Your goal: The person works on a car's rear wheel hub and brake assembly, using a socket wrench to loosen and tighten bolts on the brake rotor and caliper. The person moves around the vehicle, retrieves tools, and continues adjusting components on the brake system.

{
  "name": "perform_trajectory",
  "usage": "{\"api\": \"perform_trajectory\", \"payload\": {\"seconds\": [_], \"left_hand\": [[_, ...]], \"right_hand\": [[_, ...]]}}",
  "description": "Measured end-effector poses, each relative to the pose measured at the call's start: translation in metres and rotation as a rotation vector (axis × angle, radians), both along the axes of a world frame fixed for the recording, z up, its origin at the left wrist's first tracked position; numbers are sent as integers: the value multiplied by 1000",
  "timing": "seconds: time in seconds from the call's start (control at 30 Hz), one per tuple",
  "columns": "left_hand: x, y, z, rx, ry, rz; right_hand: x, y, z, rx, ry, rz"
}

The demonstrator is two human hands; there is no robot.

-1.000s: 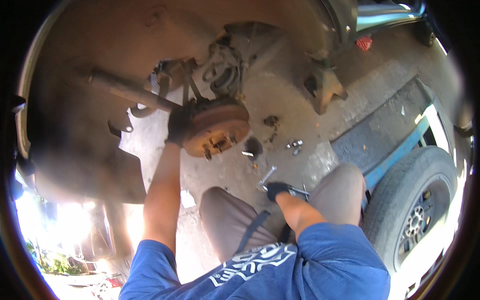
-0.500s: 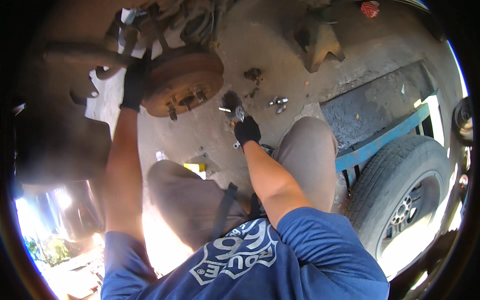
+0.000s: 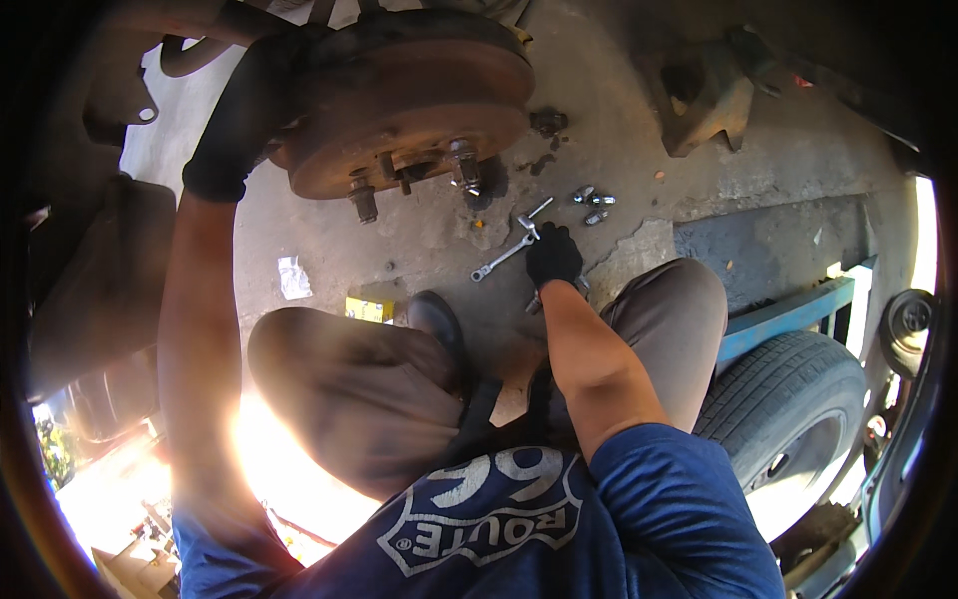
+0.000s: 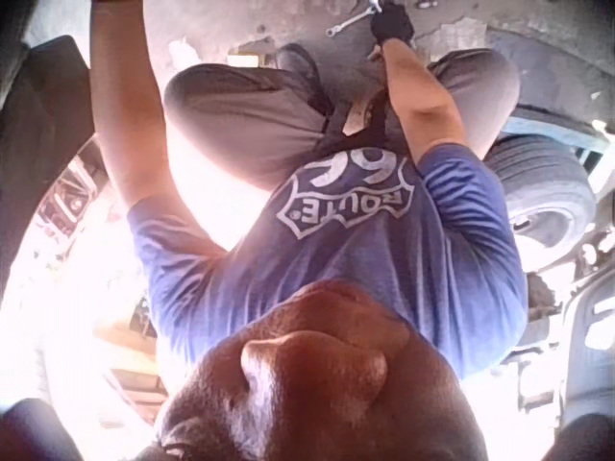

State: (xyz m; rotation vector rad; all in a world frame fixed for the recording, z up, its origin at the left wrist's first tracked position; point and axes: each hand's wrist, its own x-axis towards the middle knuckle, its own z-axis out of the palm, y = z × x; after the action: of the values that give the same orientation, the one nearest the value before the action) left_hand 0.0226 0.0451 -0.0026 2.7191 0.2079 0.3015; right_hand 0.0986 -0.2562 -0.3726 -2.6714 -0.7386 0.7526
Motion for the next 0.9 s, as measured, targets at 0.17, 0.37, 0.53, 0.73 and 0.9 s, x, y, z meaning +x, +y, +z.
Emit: {"api": "perform_trajectory", "payload": {"seconds": [0.17, 0.37, 0.53, 0.73, 0.9], "left_hand": [[0, 0, -3, -107, -7, -69], [12, -10, 6, -624, -53, 39], [-13, -8, 0, -914, -312, 161], [-58, 15, -22, -799, -606, 400], [-60, -4, -46, -535, -520, 489]], "right_hand": [[15, 1, -16, -113, 37, 131], [90, 68, 106, 506, -509, 104], [102, 107, 277, 1419, -130, -153], [68, 155, 341, 1119, -321, 50], [66, 152, 339, 1133, -141, -8]]}}
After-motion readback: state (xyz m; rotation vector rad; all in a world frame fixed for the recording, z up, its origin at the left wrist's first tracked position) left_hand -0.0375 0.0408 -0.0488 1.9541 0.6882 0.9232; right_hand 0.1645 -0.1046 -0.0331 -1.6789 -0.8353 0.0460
